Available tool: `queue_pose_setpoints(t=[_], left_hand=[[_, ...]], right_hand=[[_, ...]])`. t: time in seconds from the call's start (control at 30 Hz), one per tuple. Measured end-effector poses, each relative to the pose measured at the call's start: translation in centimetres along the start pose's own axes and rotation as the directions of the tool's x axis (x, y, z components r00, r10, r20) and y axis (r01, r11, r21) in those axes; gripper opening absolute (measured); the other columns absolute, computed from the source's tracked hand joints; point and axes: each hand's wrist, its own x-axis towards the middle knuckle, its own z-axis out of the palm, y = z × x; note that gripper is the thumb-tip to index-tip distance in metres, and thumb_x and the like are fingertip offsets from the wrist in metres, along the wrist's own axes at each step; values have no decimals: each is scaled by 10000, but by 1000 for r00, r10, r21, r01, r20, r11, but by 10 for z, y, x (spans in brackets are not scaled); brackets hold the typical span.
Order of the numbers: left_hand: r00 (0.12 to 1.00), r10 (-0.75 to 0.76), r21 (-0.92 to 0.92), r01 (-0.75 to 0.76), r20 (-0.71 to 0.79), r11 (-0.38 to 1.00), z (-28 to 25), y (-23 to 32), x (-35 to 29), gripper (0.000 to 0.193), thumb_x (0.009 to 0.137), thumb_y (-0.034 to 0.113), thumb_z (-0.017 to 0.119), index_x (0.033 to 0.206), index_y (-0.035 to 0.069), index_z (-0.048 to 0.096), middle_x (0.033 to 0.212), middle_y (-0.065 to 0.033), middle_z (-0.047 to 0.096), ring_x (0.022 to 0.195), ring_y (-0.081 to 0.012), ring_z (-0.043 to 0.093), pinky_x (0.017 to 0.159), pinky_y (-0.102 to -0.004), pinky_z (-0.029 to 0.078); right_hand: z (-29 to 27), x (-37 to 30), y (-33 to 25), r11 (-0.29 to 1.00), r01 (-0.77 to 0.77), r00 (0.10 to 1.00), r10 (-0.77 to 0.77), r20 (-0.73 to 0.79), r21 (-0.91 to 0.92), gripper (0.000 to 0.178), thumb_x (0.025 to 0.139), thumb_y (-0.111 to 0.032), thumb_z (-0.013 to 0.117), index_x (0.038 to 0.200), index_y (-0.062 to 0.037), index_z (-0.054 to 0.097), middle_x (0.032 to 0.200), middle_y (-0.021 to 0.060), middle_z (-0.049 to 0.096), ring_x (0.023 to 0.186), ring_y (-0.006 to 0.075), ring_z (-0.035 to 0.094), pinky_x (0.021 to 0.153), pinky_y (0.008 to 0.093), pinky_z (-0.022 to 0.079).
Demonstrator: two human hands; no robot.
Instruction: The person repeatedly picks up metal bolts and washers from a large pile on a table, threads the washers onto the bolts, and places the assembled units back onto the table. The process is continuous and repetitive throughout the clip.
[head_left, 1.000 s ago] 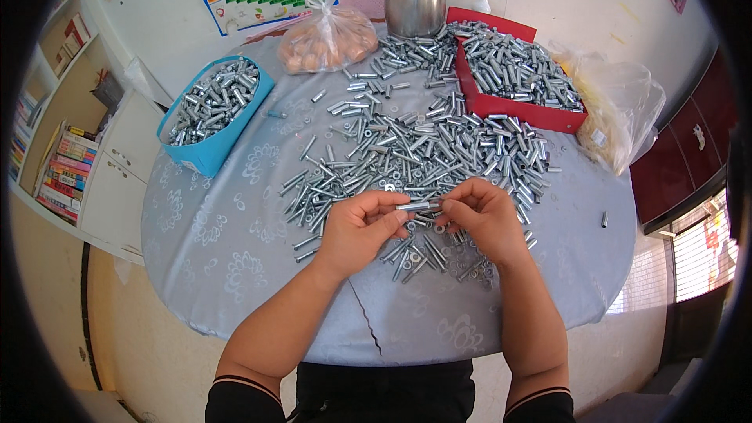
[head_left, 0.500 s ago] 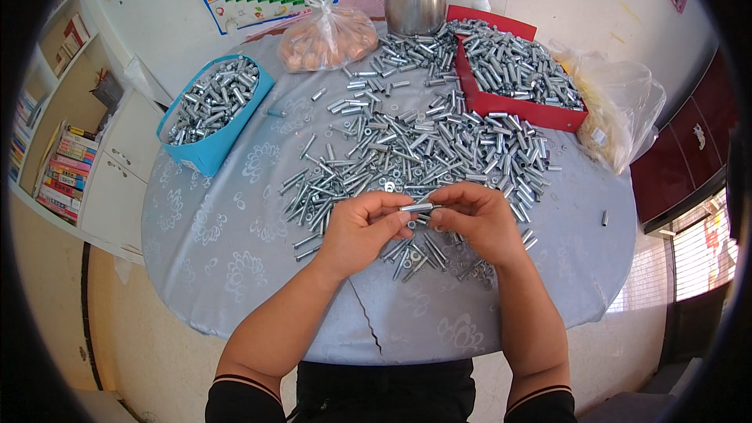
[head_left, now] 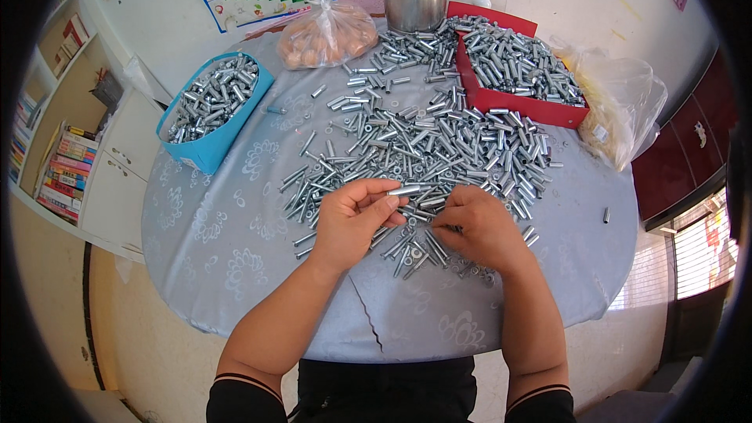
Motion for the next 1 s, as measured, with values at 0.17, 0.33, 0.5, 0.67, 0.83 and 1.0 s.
queue_pose_setpoints(t=[0.17,0.33,0.5,0.67,0.83,1.0], left_hand=[[1000,3,2,-3,5,1000,1,-1,0,233,931,5,589,1154,-53,616,980,-160,706,784,-182,699,714,-284,591],[1000,1,-7,-1,0,1000,1,0,0,236,930,9,593,1157,-52,617,978,-159,706,782,-179,699,713,-280,589],[1000,-10,-1,10,6,1000,0,1,-1,239,928,16,601,1159,-47,619,976,-157,706,781,-173,697,716,-274,585],[1000,-5,-32,6,19,999,0,-2,0,239,926,16,606,1157,-45,620,971,-157,705,783,-170,696,716,-275,584],[1000,-5,-29,6,20,1000,-2,-3,0,237,926,12,606,1156,-44,619,970,-154,705,788,-171,696,717,-277,586],[1000,-14,-10,14,13,1000,0,-1,-1,234,926,9,604,1153,-46,619,971,-153,703,786,-165,693,716,-270,584]], right_hand=[[6,-1,2,998,-40,999,39,-16,-55,111,738,-137,713,841,-106,737,774,63,588,784,277,604,695,392,494],[7,0,0,989,-98,995,96,-24,-113,157,753,-141,704,904,-110,737,793,67,593,803,280,616,699,398,500],[12,3,-3,988,-122,992,117,-52,-96,106,758,-166,711,840,-99,713,802,65,597,813,282,621,705,398,505],[18,3,-3,987,-126,991,122,-50,-98,98,753,-175,720,792,-90,694,800,65,598,798,285,621,701,401,506],[19,4,-5,980,-154,987,146,-67,-129,104,748,-172,722,785,-81,691,789,76,608,785,291,620,695,405,508],[18,5,-7,963,-261,948,269,-170,70,82,795,-110,708,831,-40,685,790,71,650,731,224,639,654,342,503]])
